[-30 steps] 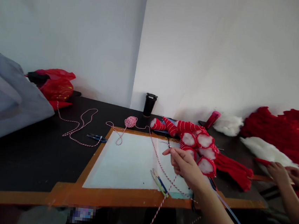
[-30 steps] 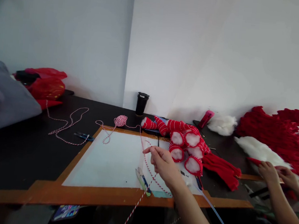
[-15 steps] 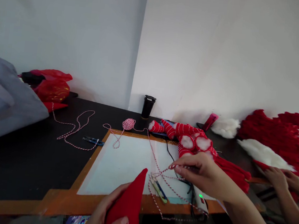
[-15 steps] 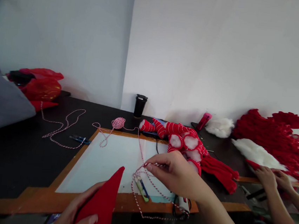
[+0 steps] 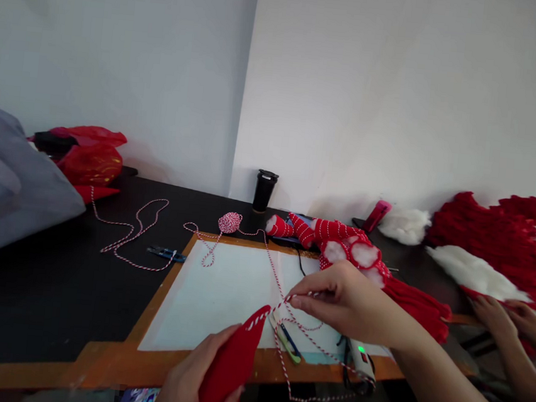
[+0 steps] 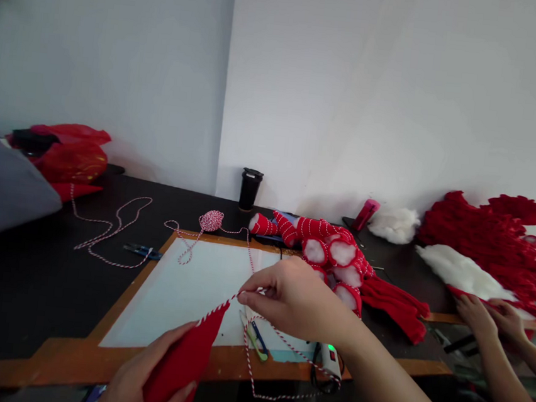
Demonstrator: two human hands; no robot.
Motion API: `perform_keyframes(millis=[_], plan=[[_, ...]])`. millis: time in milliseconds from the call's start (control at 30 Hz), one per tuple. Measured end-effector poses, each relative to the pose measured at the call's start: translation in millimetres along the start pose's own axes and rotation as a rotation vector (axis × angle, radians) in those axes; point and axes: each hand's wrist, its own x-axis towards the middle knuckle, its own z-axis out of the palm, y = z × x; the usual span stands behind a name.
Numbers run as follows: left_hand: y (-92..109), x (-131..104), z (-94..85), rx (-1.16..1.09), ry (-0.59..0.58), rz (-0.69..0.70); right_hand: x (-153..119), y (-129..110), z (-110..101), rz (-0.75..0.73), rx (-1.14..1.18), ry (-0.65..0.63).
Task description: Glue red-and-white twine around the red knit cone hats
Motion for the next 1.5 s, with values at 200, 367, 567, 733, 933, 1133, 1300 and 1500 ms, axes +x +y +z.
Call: perform_keyframes(millis=[200,367,567,733,933,1133,1300,1500], plan=[[3,4,-4.8,0.124,0.005,0.037,2,-4,-15,-0.002,-0.140,-0.112],[1,3,-5.0,0.183,0.009,0.054,8,-10,-19,-0.010,-0.264,-0.185],[5,5,-3.5,0.261,0.045,0.124,19,-14,-12,-0.069,-0.298,-0.155],[8,7,-6.7,0.326,0.085,0.167,28,-17,-10,-0.057,-0.346,-0.170],[13,3,-8.6,0.343,0.046,0.161,37,-22,-6,-0.017,-0.342,-0.176],[21,4,-10.1,0.234,-0.056,0.062,44,-25,2,-0.053,-0.313,-0.167],[27,7,-12.9,0.209,-0.171,0.041,50,-28,9,-0.041,-0.312,-0.165],[28,9,-10.1,0.221,-0.238,-0.008,56,-30,12,-0.035,-0.318,-0.178]])
